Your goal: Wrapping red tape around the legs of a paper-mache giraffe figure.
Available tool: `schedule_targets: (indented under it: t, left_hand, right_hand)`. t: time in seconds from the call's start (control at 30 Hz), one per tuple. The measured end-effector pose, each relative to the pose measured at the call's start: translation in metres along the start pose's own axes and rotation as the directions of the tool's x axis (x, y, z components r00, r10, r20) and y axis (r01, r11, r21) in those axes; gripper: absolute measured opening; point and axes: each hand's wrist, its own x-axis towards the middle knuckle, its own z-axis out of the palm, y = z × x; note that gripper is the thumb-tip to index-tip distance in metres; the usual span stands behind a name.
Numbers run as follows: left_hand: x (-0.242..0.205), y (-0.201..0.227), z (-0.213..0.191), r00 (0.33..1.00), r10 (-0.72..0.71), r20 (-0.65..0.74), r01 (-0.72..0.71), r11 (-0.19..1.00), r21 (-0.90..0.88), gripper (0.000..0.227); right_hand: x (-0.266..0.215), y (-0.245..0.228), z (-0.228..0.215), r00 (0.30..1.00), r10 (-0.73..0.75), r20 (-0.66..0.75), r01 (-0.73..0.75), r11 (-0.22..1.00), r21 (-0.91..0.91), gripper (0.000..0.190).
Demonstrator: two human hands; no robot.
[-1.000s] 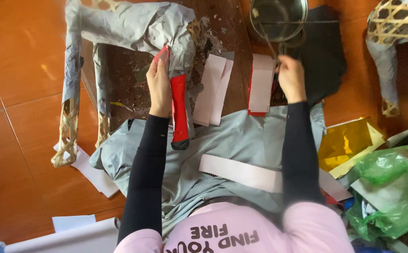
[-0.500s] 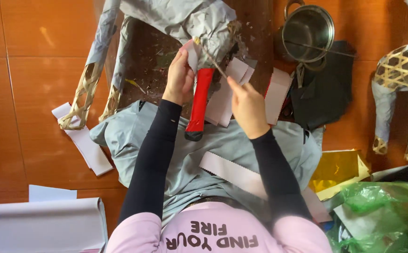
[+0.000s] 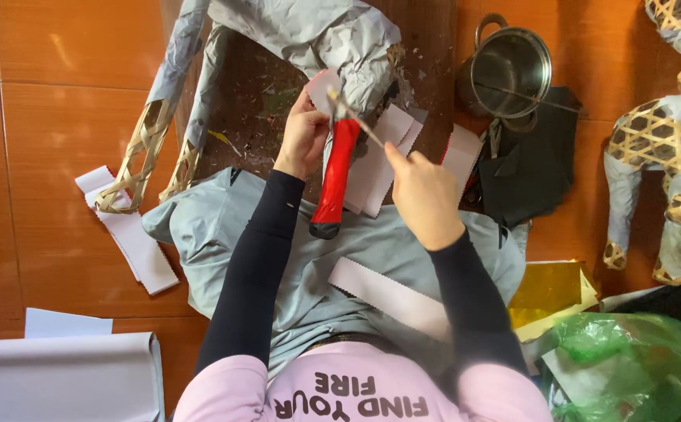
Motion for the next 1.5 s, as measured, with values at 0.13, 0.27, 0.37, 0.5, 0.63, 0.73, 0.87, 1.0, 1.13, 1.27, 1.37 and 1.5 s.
schedule_targets:
  t: [0.13, 0.27, 0.37, 0.5, 0.63, 0.73, 0.87, 1.0, 1.13, 1.27, 1.37, 1.5]
  left_hand:
    - [-0.002, -0.001, -0.002, 1.000, 0.011, 0.013, -0.012, 0.997, 0.074, 0.084]
    - [-0.001, -0.002, -0.002, 0.998, 0.020, 0.062, -0.021, 1.000, 0.020, 0.081]
    - [-0.005, -0.001, 0.002, 1.000, -0.018, 0.007, 0.018, 0.999, 0.031, 0.077]
    - [-0.005, 0.000, 0.006, 0.999, 0.028, 0.032, -0.031, 0.996, 0.085, 0.077]
    - [-0.003, -0.007, -0.011, 0.999, 0.005, 0.049, -0.013, 0.985, 0.170, 0.067]
    - [-0.011, 0.000, 0.019, 0.982, 0.028, 0.185, -0.039, 0.998, 0.054, 0.051]
    - [-0.012, 0.000, 0.030, 0.985, -0.012, 0.170, -0.030, 0.970, 0.241, 0.077]
    - [0.004, -0.012, 0.014, 0.985, -0.037, 0.166, 0.001, 0.977, 0.211, 0.080]
    - [0.006, -0.015, 0.006, 0.989, -0.012, 0.149, -0.017, 0.981, 0.194, 0.080]
    - [0.001, -0.006, 0.015, 0.990, -0.057, 0.125, 0.047, 0.995, 0.082, 0.086]
    - [0.003, -0.008, 0.011, 0.991, -0.047, 0.127, 0.037, 0.996, 0.081, 0.089]
    - [0.006, -0.016, -0.002, 0.972, -0.014, 0.233, 0.011, 1.000, 0.017, 0.089]
  right_hand:
    - [0.011, -0.010, -0.013, 1.000, 0.003, 0.019, -0.002, 0.998, -0.060, 0.041]
    - [0.009, -0.020, -0.006, 0.998, -0.034, -0.057, 0.032, 0.999, -0.030, 0.040]
    - [-0.001, -0.026, -0.004, 0.996, -0.064, -0.061, 0.066, 0.997, 0.040, 0.044]
    - [-0.006, -0.002, -0.008, 0.977, -0.052, -0.209, 0.080, 0.989, 0.126, 0.043]
    - [0.010, 0.100, -0.024, 0.936, 0.191, -0.295, -0.178, 0.981, 0.072, 0.028]
    - [0.021, 0.194, 0.008, 0.893, 0.379, -0.242, -0.413, 0.904, -0.110, 0.022]
    - [0.039, 0.187, 0.016, 0.924, 0.273, -0.267, -0.345, 0.896, -0.279, 0.028]
    - [0.068, 0.110, 0.048, 0.982, -0.015, -0.191, 0.065, 0.964, 0.260, 0.021]
    - [0.098, 0.018, 0.086, 0.948, -0.084, -0.307, 0.212, 0.886, 0.412, 0.033]
    - [0.118, 0.007, 0.130, 0.916, 0.032, -0.399, 0.116, 0.932, 0.343, 0.029]
    - [0.120, 0.007, 0.134, 0.904, 0.062, -0.422, 0.084, 0.944, 0.318, 0.020]
    - [0.122, -0.002, 0.118, 0.915, 0.092, -0.392, 0.052, 0.938, 0.342, 0.025]
